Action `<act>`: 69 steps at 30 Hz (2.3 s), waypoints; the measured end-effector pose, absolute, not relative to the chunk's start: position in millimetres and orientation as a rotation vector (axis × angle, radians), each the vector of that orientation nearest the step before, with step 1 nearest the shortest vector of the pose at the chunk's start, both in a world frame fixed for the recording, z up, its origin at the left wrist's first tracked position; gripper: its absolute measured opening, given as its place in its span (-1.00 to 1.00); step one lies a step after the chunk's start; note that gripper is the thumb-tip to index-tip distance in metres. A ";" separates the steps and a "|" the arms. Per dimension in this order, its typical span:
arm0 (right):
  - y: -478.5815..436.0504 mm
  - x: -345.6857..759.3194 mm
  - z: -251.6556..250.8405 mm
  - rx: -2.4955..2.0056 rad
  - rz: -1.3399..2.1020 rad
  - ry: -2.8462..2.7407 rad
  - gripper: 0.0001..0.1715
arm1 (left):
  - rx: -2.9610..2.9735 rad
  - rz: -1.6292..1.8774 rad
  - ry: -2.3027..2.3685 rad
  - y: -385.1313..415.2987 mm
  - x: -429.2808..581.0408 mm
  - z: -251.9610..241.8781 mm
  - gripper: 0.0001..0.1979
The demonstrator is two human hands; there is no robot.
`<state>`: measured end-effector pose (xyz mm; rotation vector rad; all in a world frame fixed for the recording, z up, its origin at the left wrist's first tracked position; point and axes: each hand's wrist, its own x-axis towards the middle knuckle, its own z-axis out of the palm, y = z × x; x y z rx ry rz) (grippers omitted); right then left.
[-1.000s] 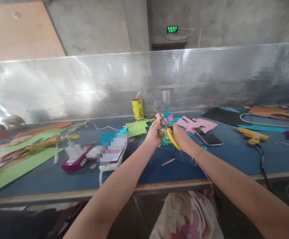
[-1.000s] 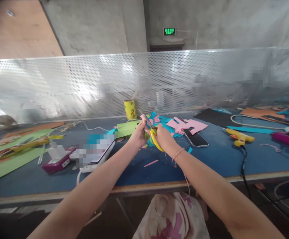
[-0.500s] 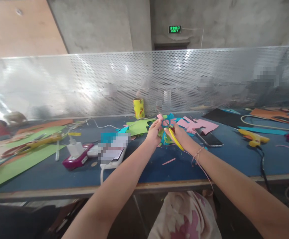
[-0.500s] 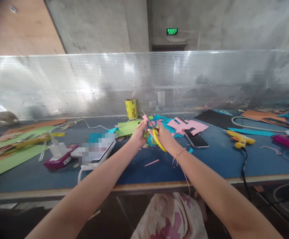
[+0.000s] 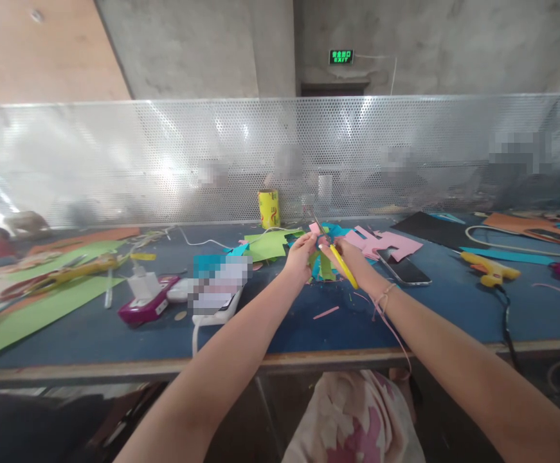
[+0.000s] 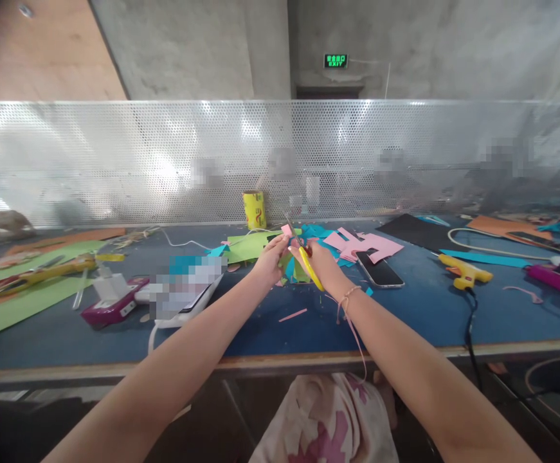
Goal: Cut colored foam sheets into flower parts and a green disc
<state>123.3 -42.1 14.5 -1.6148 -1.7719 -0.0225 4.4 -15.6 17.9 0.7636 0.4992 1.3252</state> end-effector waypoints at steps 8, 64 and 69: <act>-49.4 122.1 10.9 -1.642 0.139 -1.785 -0.65 | 0.656 1.448 0.610 -11.6 -0.4 21.7 -0.90; -23.0 148.1 6.9 -0.944 1.017 -1.121 -0.72 | 1.359 1.393 0.881 6.4 -4.7 1.9 -0.91; -20.3 148.3 2.6 -0.870 1.054 -1.110 -0.64 | 1.284 1.374 0.867 6.3 -2.5 2.3 -0.91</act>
